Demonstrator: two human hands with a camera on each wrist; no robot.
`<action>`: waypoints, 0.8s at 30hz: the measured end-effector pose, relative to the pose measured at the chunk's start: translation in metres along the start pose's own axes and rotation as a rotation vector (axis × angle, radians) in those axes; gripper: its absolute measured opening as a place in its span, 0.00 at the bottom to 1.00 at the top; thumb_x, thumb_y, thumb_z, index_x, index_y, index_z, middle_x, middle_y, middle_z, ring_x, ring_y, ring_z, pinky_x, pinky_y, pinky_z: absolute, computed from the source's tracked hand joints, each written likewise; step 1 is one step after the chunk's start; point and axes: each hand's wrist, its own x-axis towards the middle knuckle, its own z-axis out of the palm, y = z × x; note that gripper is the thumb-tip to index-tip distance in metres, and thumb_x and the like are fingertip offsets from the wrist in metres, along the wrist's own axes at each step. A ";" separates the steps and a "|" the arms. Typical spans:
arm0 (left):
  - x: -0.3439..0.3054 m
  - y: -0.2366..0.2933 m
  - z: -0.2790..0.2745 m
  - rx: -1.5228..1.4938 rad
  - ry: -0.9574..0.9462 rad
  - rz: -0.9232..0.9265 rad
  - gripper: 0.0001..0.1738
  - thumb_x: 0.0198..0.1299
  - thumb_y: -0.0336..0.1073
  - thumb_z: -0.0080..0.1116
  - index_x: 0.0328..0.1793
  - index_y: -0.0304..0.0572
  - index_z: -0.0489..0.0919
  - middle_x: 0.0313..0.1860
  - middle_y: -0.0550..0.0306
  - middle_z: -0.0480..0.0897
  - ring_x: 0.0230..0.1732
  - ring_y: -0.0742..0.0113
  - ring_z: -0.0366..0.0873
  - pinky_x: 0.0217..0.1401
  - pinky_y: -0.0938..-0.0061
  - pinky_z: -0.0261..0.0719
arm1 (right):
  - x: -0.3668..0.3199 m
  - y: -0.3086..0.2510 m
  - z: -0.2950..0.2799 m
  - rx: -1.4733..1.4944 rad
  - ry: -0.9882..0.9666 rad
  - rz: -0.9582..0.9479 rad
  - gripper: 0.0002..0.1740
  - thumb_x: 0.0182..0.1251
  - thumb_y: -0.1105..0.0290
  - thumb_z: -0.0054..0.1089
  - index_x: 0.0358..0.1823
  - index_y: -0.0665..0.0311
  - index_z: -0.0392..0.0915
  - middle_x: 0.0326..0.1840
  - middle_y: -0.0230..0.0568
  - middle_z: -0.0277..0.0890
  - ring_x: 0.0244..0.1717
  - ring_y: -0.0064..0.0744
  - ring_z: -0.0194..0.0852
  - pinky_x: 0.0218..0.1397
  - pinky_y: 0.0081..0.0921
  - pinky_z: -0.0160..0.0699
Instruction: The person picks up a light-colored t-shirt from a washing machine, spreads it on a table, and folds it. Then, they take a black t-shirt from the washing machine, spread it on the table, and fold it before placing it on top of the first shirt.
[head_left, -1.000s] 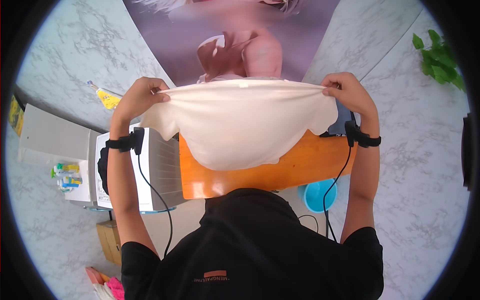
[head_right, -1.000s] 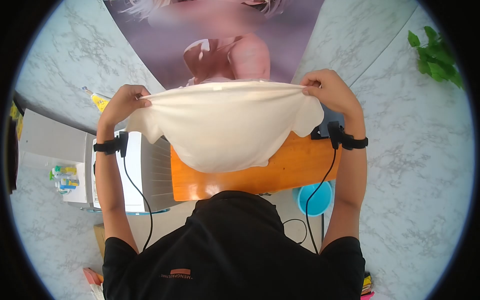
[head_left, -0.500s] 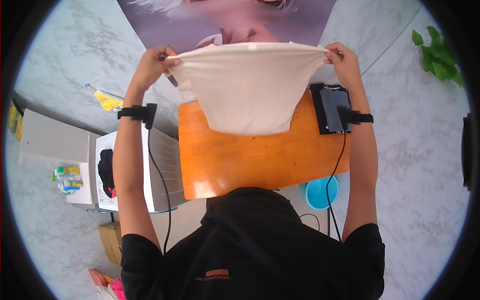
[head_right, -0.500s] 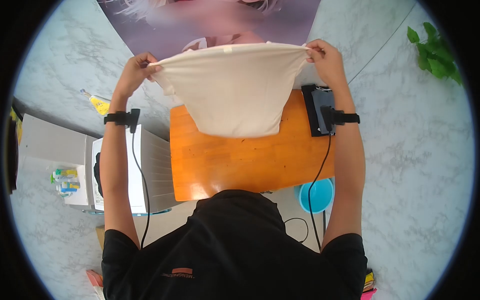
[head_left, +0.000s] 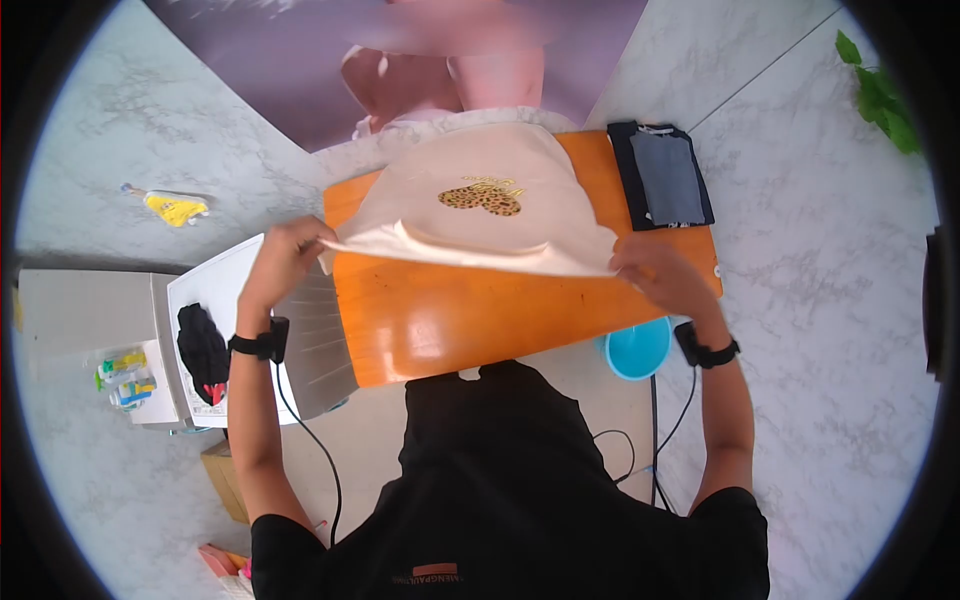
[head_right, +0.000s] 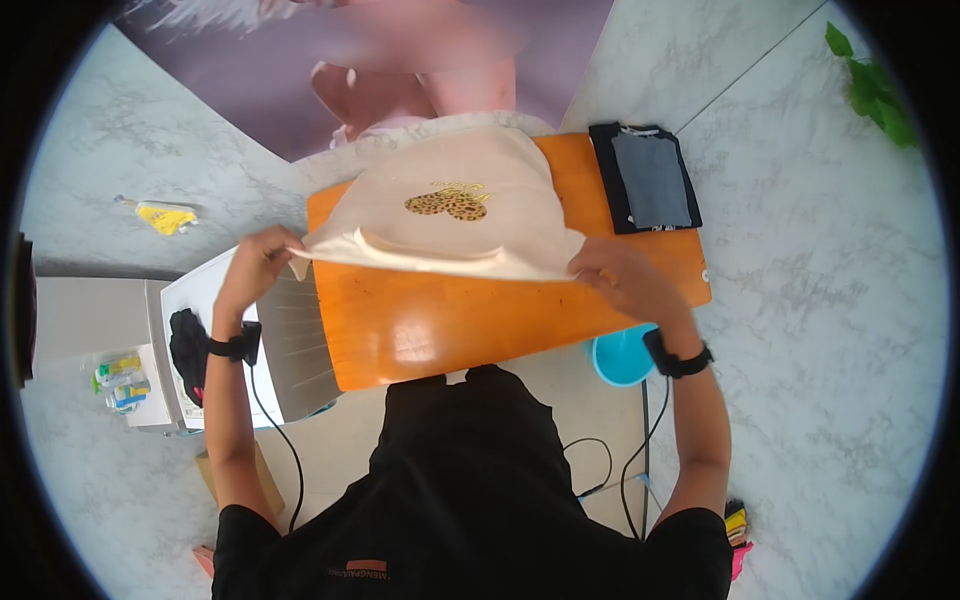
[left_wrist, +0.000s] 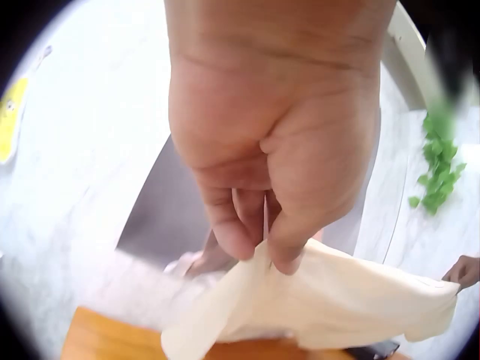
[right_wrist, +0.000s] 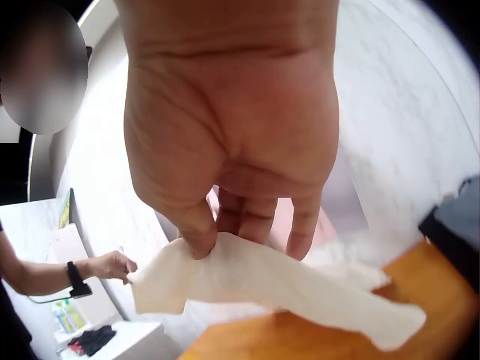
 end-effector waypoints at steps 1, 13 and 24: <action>-0.005 -0.018 0.022 -0.008 -0.048 -0.013 0.07 0.61 0.19 0.66 0.44 0.34 0.86 0.40 0.49 0.88 0.44 0.48 0.87 0.50 0.65 0.84 | -0.002 0.013 0.027 0.004 -0.040 -0.026 0.05 0.70 0.77 0.66 0.44 0.67 0.83 0.44 0.46 0.81 0.50 0.49 0.82 0.55 0.39 0.80; -0.053 -0.174 0.223 0.729 0.108 -0.295 0.20 0.62 0.22 0.57 0.59 0.44 0.83 0.67 0.50 0.82 0.69 0.50 0.80 0.71 0.48 0.75 | -0.001 0.045 0.401 0.319 -0.366 0.142 0.09 0.73 0.69 0.57 0.48 0.59 0.84 0.50 0.45 0.83 0.55 0.53 0.83 0.58 0.47 0.83; -0.114 -0.153 0.325 0.426 0.128 -0.663 0.41 0.76 0.52 0.56 0.89 0.46 0.62 0.91 0.32 0.53 0.91 0.26 0.45 0.89 0.34 0.45 | 0.110 0.202 0.277 -0.371 0.063 0.129 0.39 0.74 0.60 0.65 0.83 0.61 0.65 0.90 0.52 0.54 0.90 0.56 0.49 0.89 0.53 0.53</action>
